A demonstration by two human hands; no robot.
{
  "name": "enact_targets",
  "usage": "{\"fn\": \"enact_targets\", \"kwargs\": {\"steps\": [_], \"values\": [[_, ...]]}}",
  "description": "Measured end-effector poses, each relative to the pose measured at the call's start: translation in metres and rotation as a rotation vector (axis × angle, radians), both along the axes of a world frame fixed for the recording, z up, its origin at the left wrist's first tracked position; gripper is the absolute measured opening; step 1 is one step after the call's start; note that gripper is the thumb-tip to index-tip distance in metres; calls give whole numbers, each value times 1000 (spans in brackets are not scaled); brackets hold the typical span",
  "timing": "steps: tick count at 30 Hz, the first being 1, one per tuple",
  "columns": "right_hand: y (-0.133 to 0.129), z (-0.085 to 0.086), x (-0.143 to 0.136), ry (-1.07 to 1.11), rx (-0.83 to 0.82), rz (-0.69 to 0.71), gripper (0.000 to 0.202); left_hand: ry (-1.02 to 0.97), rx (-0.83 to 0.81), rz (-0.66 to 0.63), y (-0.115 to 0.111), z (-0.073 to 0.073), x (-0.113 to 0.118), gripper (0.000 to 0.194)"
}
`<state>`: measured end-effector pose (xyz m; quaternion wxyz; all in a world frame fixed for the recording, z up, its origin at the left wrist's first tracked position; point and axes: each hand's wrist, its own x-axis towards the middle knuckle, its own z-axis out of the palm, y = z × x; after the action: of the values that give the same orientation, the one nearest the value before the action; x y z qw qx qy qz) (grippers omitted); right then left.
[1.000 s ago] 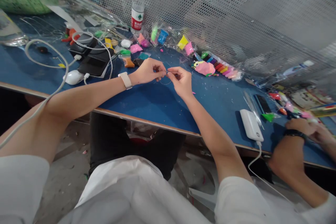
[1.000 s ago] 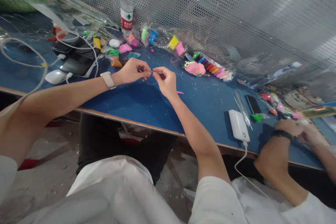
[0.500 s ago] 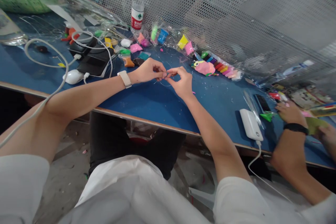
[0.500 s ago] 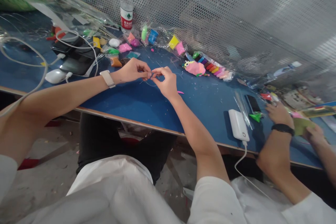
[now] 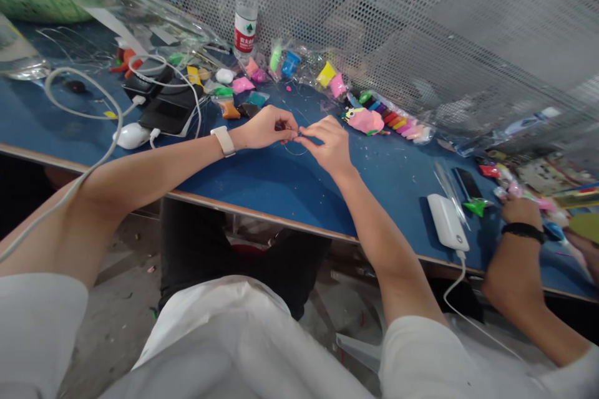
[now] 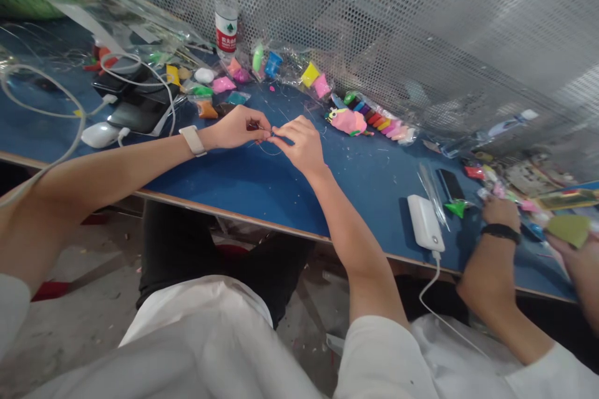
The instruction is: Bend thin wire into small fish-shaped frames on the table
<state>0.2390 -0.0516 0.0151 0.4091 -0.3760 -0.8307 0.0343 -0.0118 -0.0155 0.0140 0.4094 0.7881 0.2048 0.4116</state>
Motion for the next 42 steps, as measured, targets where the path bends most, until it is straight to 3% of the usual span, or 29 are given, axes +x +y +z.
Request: {"fn": "enact_targets", "kwargs": {"steps": [5,13,15,21,27,36,42], "values": [[-9,3,-12,214,-95,-13,64,54,59,47,-6,6,-1,6],[7,-15,-23,601,-576,30,77,68,127,131,-9,8,3,5],[8,-17,-24,615,-536,29,75,54,94,138,-9,8,4,6],[-5,-12,-17,406,-88,-98,56,-42,-50,94,-5,4,6,14],[-6,-9,-6,142,107,-114,32,-72,-79,59,-3,3,6,19],[-7,-6,-15,158,41,-71,50,-48,-9,112,-5,4,6,10],[5,-14,-18,319,-227,-39,68,28,128,203,-5,6,4,7]]}}
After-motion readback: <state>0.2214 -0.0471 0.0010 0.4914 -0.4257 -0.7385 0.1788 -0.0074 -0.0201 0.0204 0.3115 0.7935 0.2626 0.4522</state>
